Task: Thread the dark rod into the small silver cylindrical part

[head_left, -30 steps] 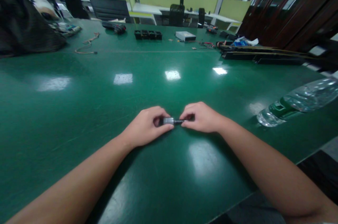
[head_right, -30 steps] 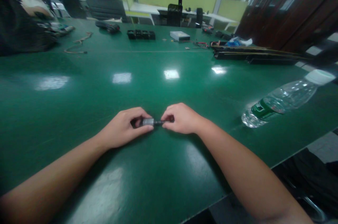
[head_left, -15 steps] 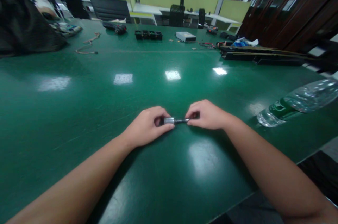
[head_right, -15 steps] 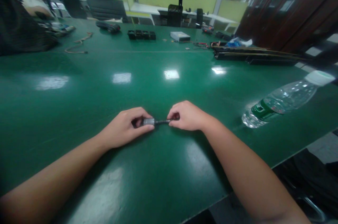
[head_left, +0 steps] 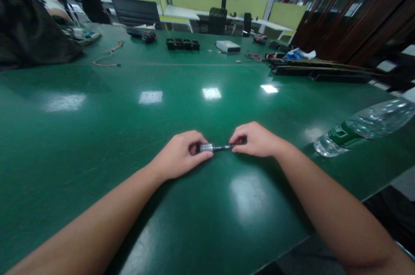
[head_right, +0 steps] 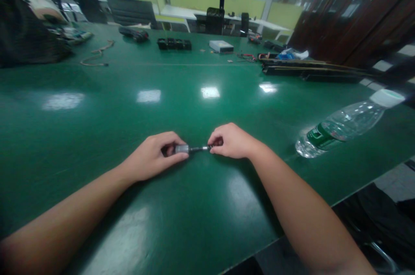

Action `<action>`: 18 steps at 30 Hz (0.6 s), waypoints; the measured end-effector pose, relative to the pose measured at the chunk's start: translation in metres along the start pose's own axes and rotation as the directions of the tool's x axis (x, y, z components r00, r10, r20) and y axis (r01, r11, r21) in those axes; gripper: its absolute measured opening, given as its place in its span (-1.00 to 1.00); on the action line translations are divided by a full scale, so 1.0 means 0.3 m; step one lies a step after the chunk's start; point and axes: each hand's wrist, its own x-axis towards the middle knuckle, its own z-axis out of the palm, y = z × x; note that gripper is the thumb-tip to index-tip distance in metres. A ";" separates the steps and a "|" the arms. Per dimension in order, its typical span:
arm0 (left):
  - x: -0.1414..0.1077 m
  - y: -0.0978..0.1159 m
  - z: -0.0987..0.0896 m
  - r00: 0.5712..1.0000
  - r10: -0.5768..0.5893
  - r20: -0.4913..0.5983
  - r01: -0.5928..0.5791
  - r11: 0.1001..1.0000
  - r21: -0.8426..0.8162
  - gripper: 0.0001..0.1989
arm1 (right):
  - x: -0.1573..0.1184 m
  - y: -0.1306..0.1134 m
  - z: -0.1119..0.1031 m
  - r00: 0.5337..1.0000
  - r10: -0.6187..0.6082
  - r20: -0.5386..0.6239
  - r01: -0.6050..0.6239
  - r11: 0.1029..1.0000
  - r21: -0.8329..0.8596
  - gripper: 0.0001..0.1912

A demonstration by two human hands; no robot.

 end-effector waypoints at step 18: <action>0.003 0.003 0.008 1.000 0.030 -0.002 -0.030 0.999 0.033 -0.68 | 0.055 -0.029 0.113 0.970 -0.192 -0.150 0.185 0.981 -0.060 -0.87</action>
